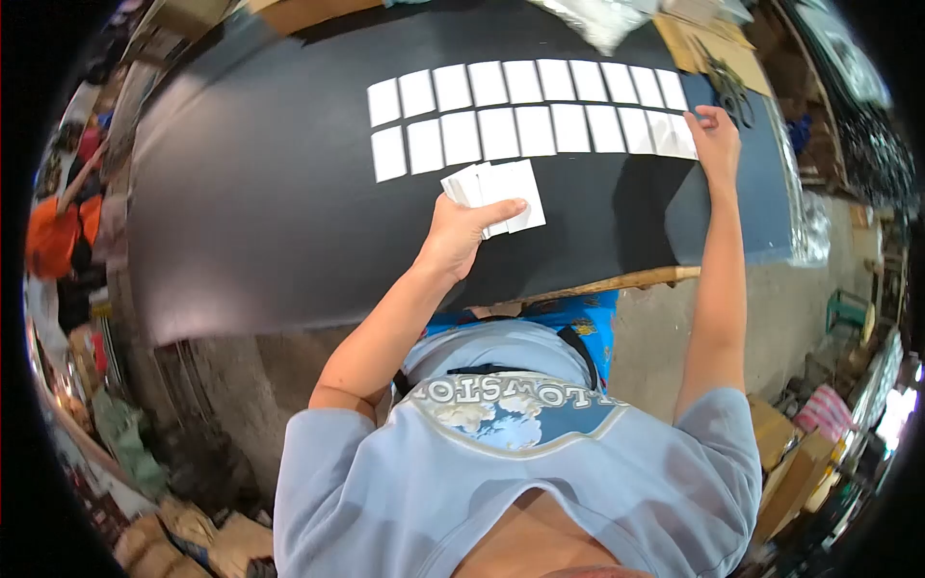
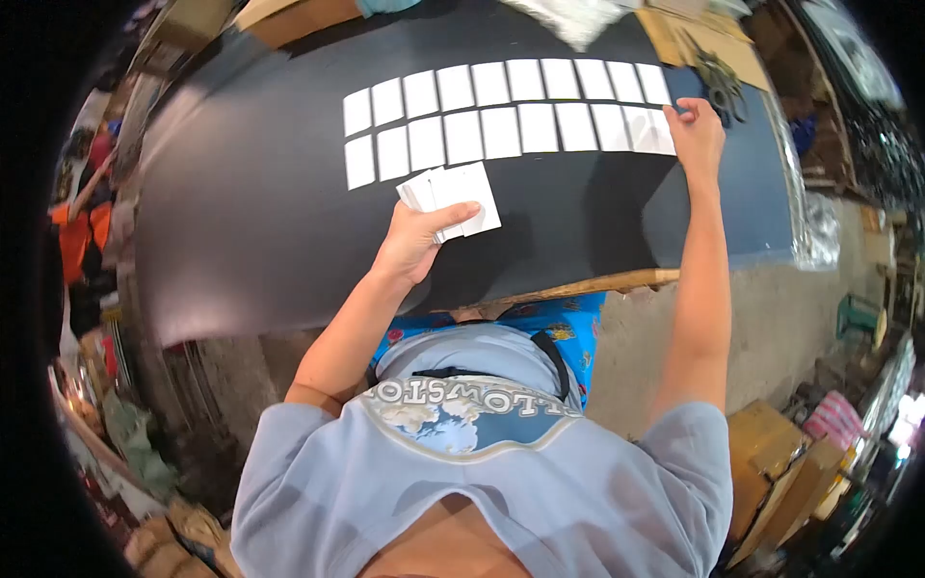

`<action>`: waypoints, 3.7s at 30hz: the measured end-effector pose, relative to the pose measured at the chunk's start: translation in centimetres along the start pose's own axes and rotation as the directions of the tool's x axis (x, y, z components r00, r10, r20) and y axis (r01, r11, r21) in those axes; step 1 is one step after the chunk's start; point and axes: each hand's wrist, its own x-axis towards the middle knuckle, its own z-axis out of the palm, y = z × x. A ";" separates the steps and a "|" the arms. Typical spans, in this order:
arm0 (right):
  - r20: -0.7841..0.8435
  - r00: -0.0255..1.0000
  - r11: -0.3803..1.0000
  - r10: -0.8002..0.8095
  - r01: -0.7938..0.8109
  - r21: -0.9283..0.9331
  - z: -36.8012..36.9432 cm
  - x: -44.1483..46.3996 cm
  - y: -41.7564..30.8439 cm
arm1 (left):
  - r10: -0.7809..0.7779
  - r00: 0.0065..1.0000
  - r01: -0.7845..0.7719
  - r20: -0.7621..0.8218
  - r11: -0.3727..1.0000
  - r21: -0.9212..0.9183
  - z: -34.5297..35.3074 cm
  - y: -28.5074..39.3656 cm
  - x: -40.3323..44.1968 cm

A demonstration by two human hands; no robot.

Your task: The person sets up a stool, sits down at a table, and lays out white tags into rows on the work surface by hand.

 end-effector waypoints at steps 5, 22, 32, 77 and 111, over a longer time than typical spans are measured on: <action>0.633 0.742 0.837 -0.221 -0.189 0.514 2.5 -9.4 -17.0 | 0.112 0.992 -0.105 -0.052 0.987 0.122 -3.4 0.2 -2.3; 0.487 0.777 0.861 -0.400 0.136 0.490 13.5 -17.8 -28.8 | 0.248 0.874 -0.344 -0.418 0.923 -0.173 -14.2 3.5 -8.4; 0.424 0.805 0.905 -0.414 0.317 0.283 12.7 -18.6 -29.8 | 0.254 0.877 -0.324 -0.408 0.940 -0.112 -14.2 2.0 -7.2; 0.470 0.864 0.886 -0.178 -0.068 0.459 8.9 -15.9 -22.5 | 0.189 0.968 -0.208 -0.166 0.972 -0.107 -8.1 1.0 -4.5; 0.328 0.907 0.940 -0.264 0.166 0.298 7.6 -14.5 -18.1 | 0.135 0.977 -0.142 -0.163 0.989 -0.033 -3.6 -0.2 -2.9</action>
